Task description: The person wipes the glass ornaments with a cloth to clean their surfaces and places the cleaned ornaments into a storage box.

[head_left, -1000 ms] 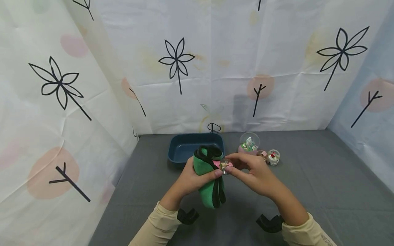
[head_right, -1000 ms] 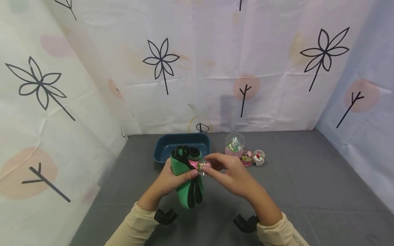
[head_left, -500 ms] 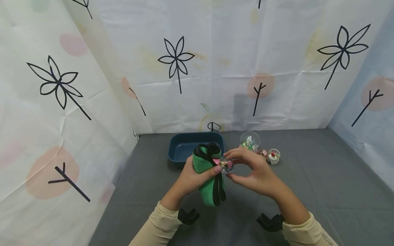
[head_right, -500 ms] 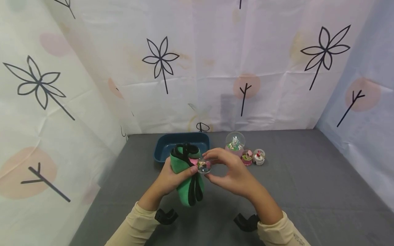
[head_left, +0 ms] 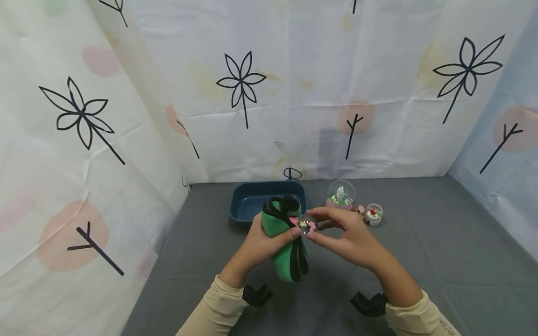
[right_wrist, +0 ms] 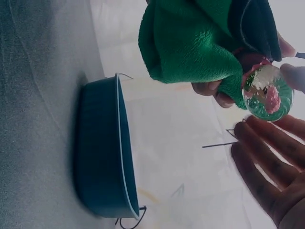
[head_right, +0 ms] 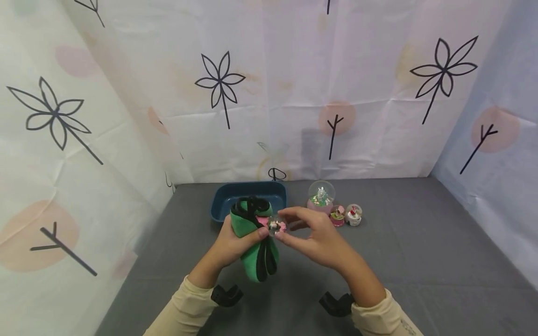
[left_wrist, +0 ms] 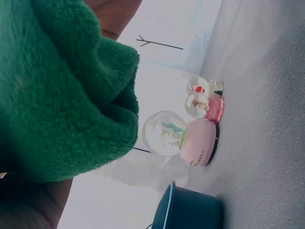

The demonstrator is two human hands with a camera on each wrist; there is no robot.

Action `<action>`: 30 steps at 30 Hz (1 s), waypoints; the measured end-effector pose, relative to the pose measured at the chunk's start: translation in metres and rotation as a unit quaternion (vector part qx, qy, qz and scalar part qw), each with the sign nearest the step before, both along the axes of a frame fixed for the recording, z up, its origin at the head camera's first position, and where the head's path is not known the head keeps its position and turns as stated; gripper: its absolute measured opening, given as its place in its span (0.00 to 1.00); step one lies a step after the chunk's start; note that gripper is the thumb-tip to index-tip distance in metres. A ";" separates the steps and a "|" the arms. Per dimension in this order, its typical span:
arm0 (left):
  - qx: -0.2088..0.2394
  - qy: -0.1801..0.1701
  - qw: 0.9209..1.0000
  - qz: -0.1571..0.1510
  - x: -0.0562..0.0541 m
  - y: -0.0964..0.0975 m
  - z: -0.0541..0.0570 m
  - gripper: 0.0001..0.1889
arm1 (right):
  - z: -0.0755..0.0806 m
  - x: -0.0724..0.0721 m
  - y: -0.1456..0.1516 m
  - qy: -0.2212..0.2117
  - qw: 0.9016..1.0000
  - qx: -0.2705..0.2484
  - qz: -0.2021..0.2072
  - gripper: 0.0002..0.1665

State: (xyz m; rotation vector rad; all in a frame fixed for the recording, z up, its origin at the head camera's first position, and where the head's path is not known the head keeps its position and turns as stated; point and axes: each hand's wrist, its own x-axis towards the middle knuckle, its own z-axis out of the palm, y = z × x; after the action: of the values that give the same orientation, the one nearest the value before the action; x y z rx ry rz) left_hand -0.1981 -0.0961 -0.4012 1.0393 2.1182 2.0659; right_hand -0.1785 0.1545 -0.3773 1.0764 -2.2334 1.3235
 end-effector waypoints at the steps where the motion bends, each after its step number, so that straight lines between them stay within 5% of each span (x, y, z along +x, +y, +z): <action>1: 0.002 0.001 1.000 0.002 0.000 0.000 0.000 0.16 | 0.000 -0.001 0.000 0.009 1.000 -0.008 0.008 0.33; 5: 0.007 0.006 1.000 0.008 0.000 0.001 0.000 0.17 | 0.000 -0.004 0.002 0.045 0.998 -0.031 0.045 0.41; 13: -0.007 -0.011 1.000 0.013 0.001 0.001 -0.001 0.18 | 0.000 -0.006 0.002 0.074 0.996 -0.008 0.042 0.36; 24: -0.013 -0.008 1.000 -0.007 0.001 0.002 0.002 0.19 | 0.003 0.000 0.003 0.006 0.999 0.030 -0.010 0.25; 30: -0.003 0.004 1.000 -0.009 0.000 0.002 0.000 0.18 | -0.001 -0.003 0.003 0.035 0.999 0.003 0.016 0.35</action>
State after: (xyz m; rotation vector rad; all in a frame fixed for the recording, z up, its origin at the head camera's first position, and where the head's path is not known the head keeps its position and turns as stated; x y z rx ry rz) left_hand -0.1981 -0.0944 -0.4011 1.0635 2.1099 2.0509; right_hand -0.1812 0.1573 -0.3786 1.1459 -2.1792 1.2735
